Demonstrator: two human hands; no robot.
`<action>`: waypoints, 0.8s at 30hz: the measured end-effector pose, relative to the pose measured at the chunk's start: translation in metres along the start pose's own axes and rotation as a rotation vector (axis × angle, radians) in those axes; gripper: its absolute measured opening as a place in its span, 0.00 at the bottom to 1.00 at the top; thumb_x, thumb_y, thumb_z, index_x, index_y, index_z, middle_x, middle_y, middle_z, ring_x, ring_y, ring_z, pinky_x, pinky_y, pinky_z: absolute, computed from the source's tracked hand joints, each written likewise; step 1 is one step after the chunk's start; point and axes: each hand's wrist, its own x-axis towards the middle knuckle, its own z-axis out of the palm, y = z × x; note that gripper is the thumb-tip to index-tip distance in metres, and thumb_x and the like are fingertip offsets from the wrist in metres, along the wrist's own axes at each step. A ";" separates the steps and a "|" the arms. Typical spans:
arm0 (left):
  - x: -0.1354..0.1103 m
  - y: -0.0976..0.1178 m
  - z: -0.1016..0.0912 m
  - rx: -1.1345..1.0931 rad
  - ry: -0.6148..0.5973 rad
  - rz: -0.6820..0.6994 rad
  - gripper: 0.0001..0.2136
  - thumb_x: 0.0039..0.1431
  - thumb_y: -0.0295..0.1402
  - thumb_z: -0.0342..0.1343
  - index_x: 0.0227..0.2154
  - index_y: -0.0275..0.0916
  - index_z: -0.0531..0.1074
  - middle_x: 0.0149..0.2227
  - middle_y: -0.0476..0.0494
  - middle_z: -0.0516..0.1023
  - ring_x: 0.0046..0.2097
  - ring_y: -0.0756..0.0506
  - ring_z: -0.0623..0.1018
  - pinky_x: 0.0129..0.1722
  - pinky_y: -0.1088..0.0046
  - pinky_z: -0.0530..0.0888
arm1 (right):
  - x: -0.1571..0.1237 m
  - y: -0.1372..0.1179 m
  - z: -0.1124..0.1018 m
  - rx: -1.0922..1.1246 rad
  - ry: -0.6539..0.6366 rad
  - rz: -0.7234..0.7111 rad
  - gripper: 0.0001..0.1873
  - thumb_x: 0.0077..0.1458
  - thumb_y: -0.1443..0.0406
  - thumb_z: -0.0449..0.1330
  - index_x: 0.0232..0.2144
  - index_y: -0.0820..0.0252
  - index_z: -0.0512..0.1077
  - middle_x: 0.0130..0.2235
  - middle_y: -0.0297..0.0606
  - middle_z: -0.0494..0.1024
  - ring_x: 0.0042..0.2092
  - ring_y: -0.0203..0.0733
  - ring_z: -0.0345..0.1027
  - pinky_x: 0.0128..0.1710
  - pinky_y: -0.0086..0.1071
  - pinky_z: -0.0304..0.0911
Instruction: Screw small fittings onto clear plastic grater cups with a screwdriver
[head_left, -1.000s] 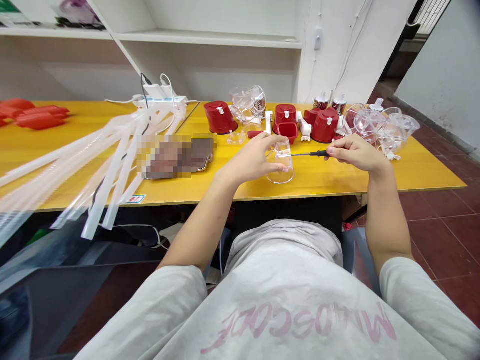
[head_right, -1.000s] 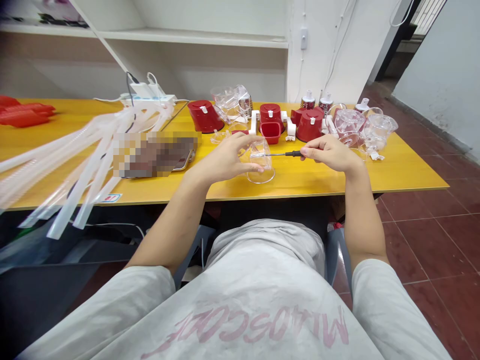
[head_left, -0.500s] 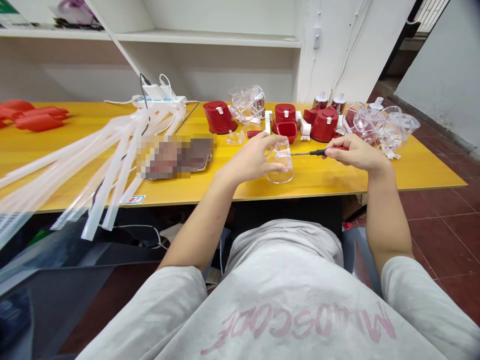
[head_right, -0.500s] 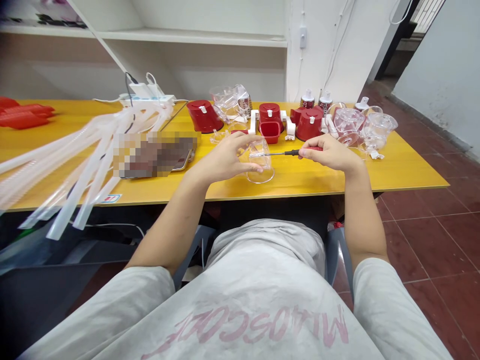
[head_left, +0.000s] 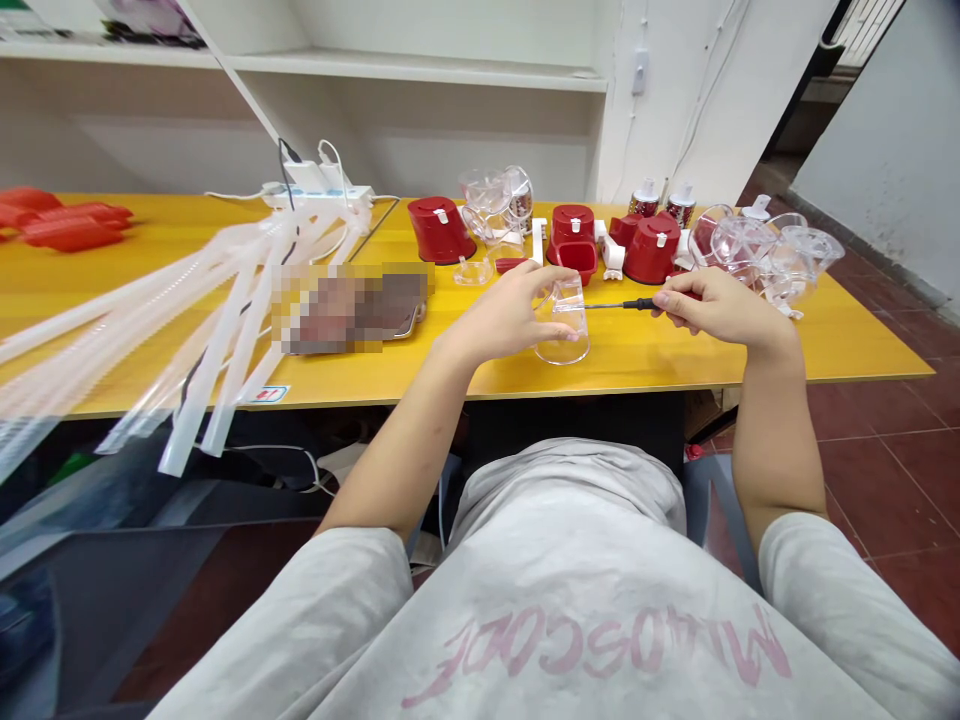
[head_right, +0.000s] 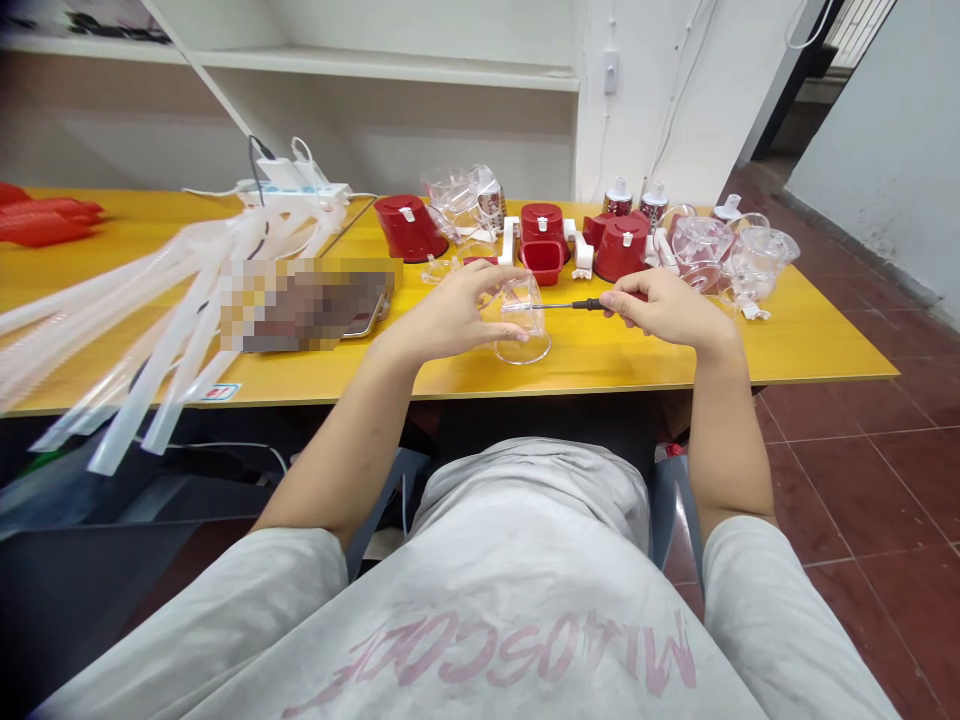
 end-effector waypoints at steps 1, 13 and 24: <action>0.000 0.000 0.000 0.002 -0.002 0.000 0.43 0.65 0.48 0.85 0.80 0.43 0.83 0.68 0.33 0.86 0.71 0.24 0.81 0.78 0.41 0.79 | 0.000 -0.001 0.000 -0.006 0.009 -0.011 0.43 0.69 0.22 0.74 0.34 0.53 0.85 0.29 0.40 0.80 0.31 0.45 0.70 0.31 0.42 0.64; -0.001 -0.002 0.000 0.014 -0.002 0.016 0.42 0.66 0.50 0.84 0.79 0.42 0.83 0.70 0.31 0.87 0.75 0.22 0.79 0.79 0.39 0.79 | -0.002 0.001 0.005 -0.034 0.107 -0.090 0.23 0.72 0.42 0.76 0.41 0.54 0.92 0.30 0.38 0.82 0.32 0.46 0.69 0.35 0.44 0.60; 0.001 0.001 -0.001 0.026 -0.007 0.008 0.41 0.65 0.49 0.83 0.79 0.44 0.83 0.73 0.32 0.88 0.75 0.22 0.80 0.81 0.40 0.77 | 0.007 0.012 0.010 -0.062 0.266 -0.240 0.16 0.62 0.49 0.79 0.44 0.53 0.92 0.45 0.45 0.92 0.46 0.58 0.80 0.53 0.52 0.73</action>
